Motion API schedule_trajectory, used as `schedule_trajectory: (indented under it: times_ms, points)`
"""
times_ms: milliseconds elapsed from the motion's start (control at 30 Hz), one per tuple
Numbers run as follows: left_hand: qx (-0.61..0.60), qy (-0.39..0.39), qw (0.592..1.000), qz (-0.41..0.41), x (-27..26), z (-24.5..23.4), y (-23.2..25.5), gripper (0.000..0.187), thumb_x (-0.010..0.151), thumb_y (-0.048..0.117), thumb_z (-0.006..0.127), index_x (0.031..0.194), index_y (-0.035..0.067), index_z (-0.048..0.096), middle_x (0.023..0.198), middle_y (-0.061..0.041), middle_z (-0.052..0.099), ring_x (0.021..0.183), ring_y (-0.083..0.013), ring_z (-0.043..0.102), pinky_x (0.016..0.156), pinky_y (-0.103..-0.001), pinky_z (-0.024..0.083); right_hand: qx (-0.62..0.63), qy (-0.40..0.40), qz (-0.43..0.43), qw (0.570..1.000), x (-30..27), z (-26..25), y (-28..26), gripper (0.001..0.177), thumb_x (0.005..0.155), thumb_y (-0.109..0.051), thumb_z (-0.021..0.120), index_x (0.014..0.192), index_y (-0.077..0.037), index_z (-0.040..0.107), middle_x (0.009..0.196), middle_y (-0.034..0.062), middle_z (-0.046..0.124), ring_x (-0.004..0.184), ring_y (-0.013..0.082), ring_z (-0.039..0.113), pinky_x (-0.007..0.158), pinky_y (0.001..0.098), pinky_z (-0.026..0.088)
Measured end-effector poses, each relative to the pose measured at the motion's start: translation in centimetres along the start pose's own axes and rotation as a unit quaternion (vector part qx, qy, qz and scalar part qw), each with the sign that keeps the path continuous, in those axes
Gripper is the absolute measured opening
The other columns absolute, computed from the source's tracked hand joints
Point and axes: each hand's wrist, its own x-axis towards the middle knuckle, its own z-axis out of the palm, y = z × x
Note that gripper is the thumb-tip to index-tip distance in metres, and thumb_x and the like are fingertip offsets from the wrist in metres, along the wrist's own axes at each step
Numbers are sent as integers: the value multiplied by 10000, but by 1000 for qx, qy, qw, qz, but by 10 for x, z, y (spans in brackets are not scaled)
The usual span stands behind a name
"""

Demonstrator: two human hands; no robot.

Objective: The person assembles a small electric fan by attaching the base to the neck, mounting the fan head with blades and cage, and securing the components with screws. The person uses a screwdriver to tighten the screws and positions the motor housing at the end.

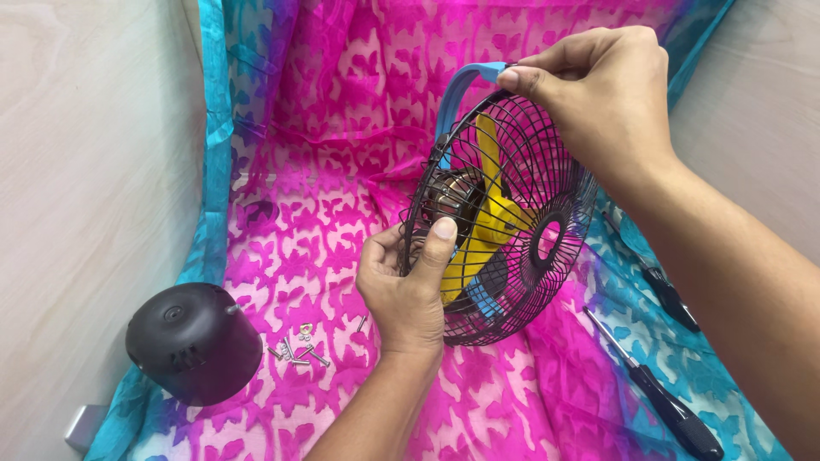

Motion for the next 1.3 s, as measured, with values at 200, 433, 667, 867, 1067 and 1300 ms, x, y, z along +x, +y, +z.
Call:
schedule_trajectory:
  times_ms: [200, 433, 667, 867, 1067, 1300]
  points:
    - [-7, -4, 1000, 0, 1, -1, 0, 524, 767, 303, 882, 1086, -15, 615, 937, -54, 699, 822, -94, 647, 795, -247, 544, 35, -82, -32, 996, 7, -9, 6, 147, 946, -81, 791, 1079, -20, 790, 930, 47, 762, 762, 62, 659, 675, 216, 539]
    - [-10, -13, 1000, 1, 1, 0, -3, 524, 752, 297, 888, 1085, -7, 620, 929, -52, 702, 809, -98, 652, 784, -251, 546, 62, -95, -18, 993, 18, -12, 24, 125, 933, -58, 827, 1026, -3, 765, 915, 48, 766, 819, 58, 726, 747, 201, 599]
    - [-20, -20, 1000, -2, 3, -1, -3, 518, 750, 293, 891, 1081, 4, 616, 938, -48, 695, 822, -97, 646, 795, -253, 544, 110, -128, -69, 983, 25, -10, 41, 102, 979, -30, 819, 1050, 16, 763, 960, 65, 767, 858, 74, 721, 789, 217, 600]
    - [-19, -25, 1000, -2, 4, 0, -3, 505, 759, 294, 888, 1071, 4, 617, 938, -45, 693, 824, -94, 639, 796, -253, 537, 88, -151, -31, 984, 34, -7, 41, 192, 988, -92, 794, 1131, 20, 733, 949, 69, 755, 856, 91, 714, 760, 236, 583]
    - [-9, -22, 1000, -15, 7, -4, -2, 504, 762, 311, 877, 1065, 9, 611, 925, -50, 698, 816, -96, 645, 796, -252, 541, 88, -257, 33, 962, 39, -6, 34, 372, 1022, -204, 621, 1356, -42, 640, 1090, 47, 760, 1017, 94, 701, 910, 262, 551]
    - [11, -38, 999, -11, 8, -8, -2, 508, 762, 323, 874, 1060, 9, 608, 922, -49, 696, 812, -99, 644, 788, -255, 540, 151, -338, 51, 927, 49, -9, 43, 374, 1026, -200, 594, 1369, -69, 665, 1081, 24, 740, 1008, 85, 679, 932, 266, 539]
